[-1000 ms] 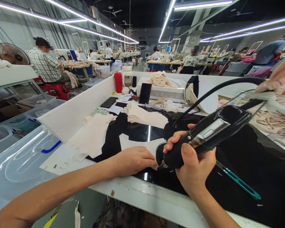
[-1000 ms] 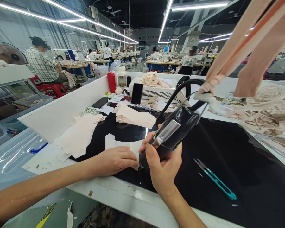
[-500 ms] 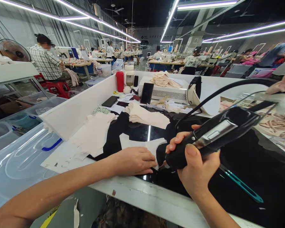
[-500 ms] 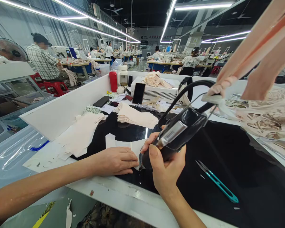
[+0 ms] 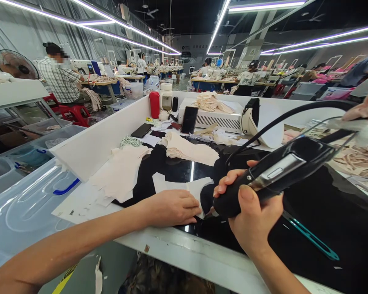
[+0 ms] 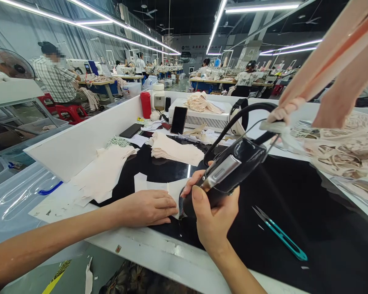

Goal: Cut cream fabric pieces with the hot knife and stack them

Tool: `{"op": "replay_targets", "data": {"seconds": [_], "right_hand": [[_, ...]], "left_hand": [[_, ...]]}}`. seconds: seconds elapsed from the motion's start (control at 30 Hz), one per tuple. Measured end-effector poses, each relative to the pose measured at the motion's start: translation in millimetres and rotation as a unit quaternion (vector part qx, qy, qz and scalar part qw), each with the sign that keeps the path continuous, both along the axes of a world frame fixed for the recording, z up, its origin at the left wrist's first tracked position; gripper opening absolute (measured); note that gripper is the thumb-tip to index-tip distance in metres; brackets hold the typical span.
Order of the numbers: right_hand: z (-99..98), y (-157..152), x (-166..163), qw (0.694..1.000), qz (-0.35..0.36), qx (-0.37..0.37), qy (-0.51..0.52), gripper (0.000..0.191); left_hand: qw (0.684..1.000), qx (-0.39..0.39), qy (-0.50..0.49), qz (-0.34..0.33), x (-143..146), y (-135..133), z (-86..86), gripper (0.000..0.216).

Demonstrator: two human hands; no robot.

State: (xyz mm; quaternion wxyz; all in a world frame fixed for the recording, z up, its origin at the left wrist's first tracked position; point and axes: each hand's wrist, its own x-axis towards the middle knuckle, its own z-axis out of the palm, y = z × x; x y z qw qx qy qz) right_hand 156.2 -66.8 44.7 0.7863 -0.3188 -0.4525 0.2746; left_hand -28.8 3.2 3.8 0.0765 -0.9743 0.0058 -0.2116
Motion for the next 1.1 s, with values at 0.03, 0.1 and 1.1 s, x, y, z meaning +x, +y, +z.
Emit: {"op": "replay_targets", "data": {"seconds": [0.03, 0.1, 1.1], "right_hand": [[0.0, 0.1, -0.1, 1.000, 0.000, -0.001, 0.000, 0.040], [0.0, 0.4, -0.5, 1.000, -0.003, -0.001, 0.001, 0.040], [1.8, 0.9, -2.3, 1.000, -0.018, -0.008, -0.011, 0.045]], "left_hand": [[1.000, 0.003, 0.002, 0.003, 0.3, -0.2, 0.3, 0.031], [1.000, 0.007, 0.005, 0.004, 0.6, -0.7, 0.9, 0.030], [0.997, -0.069, 0.018, -0.005, -1.9, 0.0, 2.2, 0.021]]}}
